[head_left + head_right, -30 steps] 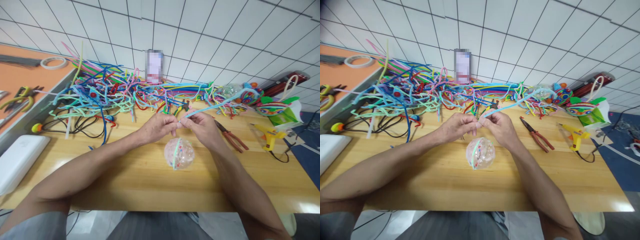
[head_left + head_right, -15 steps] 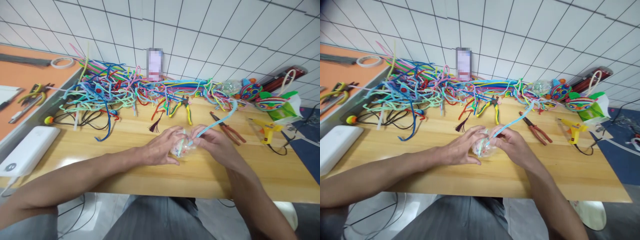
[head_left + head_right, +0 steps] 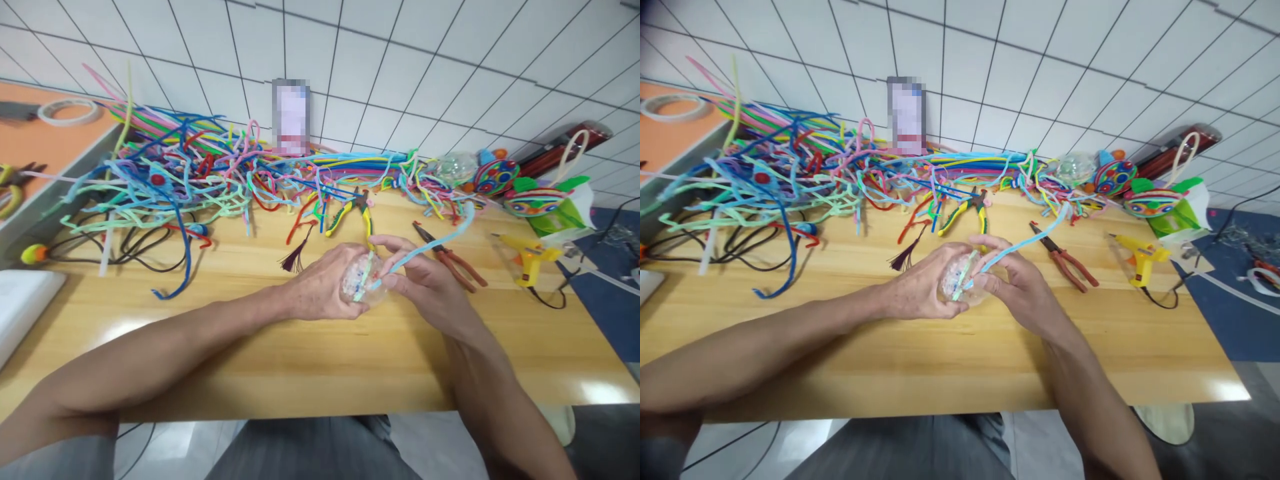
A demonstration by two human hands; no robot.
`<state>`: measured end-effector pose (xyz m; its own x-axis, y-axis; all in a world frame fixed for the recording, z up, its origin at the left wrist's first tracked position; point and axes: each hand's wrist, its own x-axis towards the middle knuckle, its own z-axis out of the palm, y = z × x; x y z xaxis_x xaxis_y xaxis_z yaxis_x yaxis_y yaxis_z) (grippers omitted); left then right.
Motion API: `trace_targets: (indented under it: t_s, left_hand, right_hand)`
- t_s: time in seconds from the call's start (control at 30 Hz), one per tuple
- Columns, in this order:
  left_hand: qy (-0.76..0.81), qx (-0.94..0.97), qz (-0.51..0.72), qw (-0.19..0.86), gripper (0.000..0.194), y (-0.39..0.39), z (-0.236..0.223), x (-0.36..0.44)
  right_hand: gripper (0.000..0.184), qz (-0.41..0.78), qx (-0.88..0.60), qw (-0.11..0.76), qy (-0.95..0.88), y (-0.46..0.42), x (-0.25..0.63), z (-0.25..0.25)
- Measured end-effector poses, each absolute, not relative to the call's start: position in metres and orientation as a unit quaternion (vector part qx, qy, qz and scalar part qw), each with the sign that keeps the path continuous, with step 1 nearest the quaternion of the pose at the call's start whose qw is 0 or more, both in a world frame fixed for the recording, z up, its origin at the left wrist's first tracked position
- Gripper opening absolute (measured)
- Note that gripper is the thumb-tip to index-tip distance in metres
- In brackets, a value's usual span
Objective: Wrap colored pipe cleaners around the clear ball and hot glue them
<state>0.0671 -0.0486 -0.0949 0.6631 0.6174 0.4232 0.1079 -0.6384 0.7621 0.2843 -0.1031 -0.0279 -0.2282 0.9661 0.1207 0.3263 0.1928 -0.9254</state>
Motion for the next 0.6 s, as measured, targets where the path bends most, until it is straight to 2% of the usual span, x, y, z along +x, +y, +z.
trace_targets:
  t_s: [0.1, 0.27, 0.6]
  left_hand:
    - [0.215, 0.832, 0.339, 0.382, 0.07, -0.047, -0.093, 0.067]
    - [0.222, 0.825, 0.333, 0.399, 0.074, -0.046, -0.091, 0.067]
    - [0.205, 0.82, 0.331, 0.42, 0.056, -0.048, -0.083, 0.068]
  right_hand:
    - [0.015, 0.436, -0.478, 0.39, -0.655, -0.103, 0.282, -0.031]
    - [0.012, 0.422, -0.486, 0.405, -0.65, -0.101, 0.279, -0.038]
    - [0.021, 0.412, -0.487, 0.379, -0.671, -0.098, 0.28, -0.042]
